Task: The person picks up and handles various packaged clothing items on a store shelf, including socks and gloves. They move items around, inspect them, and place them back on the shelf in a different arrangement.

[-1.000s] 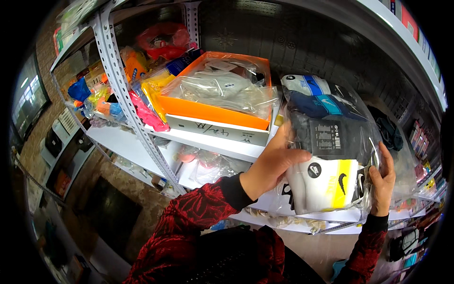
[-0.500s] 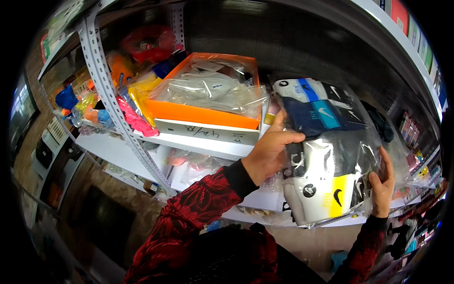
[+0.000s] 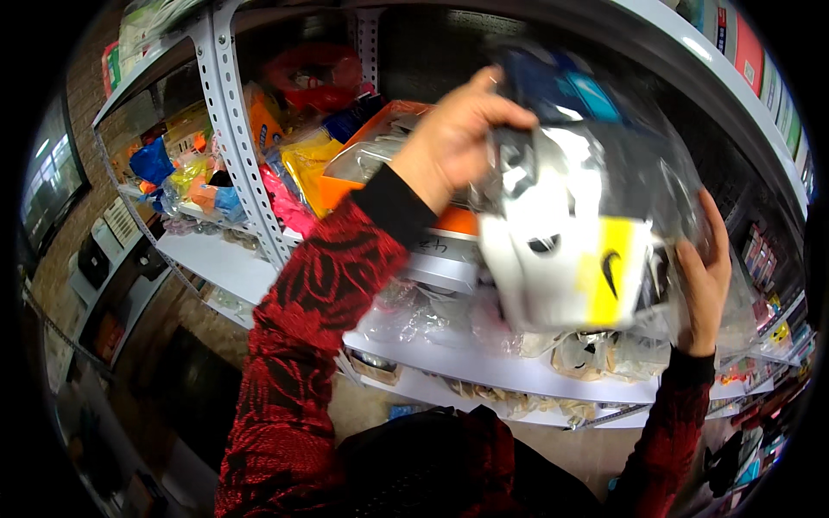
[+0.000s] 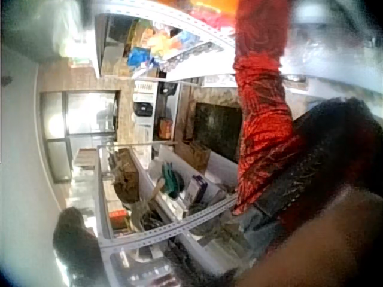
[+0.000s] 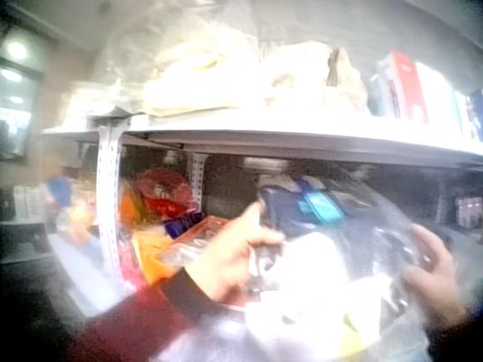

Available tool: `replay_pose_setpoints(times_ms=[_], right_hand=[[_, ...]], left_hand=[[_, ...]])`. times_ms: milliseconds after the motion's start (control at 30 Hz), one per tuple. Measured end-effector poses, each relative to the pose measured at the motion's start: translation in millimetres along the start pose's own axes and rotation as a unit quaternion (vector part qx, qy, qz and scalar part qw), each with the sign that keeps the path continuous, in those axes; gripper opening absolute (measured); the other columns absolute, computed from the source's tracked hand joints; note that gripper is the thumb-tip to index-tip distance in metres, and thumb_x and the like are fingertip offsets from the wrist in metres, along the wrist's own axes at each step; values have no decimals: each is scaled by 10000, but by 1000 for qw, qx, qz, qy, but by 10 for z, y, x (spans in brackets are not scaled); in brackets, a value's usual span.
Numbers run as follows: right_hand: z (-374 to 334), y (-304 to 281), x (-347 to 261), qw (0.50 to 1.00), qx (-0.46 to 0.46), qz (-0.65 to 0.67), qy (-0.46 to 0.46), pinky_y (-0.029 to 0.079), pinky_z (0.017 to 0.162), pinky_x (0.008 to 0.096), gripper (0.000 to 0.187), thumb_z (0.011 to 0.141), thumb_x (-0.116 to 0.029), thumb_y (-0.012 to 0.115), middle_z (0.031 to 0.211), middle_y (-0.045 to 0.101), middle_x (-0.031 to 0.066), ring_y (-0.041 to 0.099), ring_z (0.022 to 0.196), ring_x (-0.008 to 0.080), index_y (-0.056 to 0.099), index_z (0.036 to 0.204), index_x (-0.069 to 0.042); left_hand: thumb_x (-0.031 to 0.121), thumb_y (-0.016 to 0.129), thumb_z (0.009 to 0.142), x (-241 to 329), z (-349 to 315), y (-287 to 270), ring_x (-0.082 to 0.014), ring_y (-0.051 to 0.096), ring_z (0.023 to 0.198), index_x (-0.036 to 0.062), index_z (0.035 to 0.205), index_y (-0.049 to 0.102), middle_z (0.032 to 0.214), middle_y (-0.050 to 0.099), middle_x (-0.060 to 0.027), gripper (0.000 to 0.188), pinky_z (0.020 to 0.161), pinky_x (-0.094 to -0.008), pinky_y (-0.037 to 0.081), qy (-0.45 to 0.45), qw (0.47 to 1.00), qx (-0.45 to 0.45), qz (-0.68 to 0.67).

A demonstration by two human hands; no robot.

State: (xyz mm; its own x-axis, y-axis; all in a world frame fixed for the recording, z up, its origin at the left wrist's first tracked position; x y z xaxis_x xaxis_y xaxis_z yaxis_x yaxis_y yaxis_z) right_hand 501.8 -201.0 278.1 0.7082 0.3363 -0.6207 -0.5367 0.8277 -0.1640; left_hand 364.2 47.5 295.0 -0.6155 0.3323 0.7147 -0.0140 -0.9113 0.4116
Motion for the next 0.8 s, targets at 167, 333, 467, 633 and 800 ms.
replay_pose_setpoints(times_ms=[167,333,467,633,800], right_hand=[[445,855,-132,996,-22,89,16,410,881,262,565,743,-14,569,1236,475,160,519,1041,185,409,1284,21],[635,1923,222,998,-57,-7,21,366,951,290,580,738,-95,607,1263,470,205,464,1165,274,404,1261,52],[613,2147,1021,972,-123,73,188,340,970,300,647,749,-194,629,1280,448,230,454,1175,300,373,1290,52],[622,2256,845,969,-169,-68,167,344,971,312,693,754,-301,612,1282,435,259,458,1172,328,366,1286,69],[662,2380,596,928,-270,-208,150,332,994,340,765,761,-427,548,1281,409,306,404,1218,374,358,1278,104]], left_hand=[[5,558,754,681,198,-775,-259,650,762,-28,919,595,889,646,-155,173,754,-385,540,-79,994,60,44],[96,582,788,1107,-111,-2021,-216,650,682,-12,822,619,806,661,-126,119,646,-315,541,-128,962,164,178],[81,610,806,608,-326,-2468,-141,609,691,-7,832,612,753,628,-65,92,634,-259,508,-257,904,229,252],[1,582,783,710,-140,-2553,-172,577,543,-36,748,619,663,609,-112,63,524,-303,480,-196,903,235,301],[24,616,774,748,-41,-2733,-186,600,660,-70,820,623,753,628,-126,106,614,-281,493,-253,892,166,336]])
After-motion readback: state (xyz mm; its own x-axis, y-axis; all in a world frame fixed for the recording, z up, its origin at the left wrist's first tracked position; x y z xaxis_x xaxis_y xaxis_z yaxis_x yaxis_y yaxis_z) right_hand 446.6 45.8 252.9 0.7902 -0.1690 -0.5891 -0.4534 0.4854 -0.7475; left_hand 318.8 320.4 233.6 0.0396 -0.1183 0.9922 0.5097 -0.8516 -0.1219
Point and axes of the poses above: each hand's wrist, its own z-axis towards the middle knuckle, its own y-axis out of the palm, x = y × z, the point moved 8 cm from there along z, towards the middle knuckle
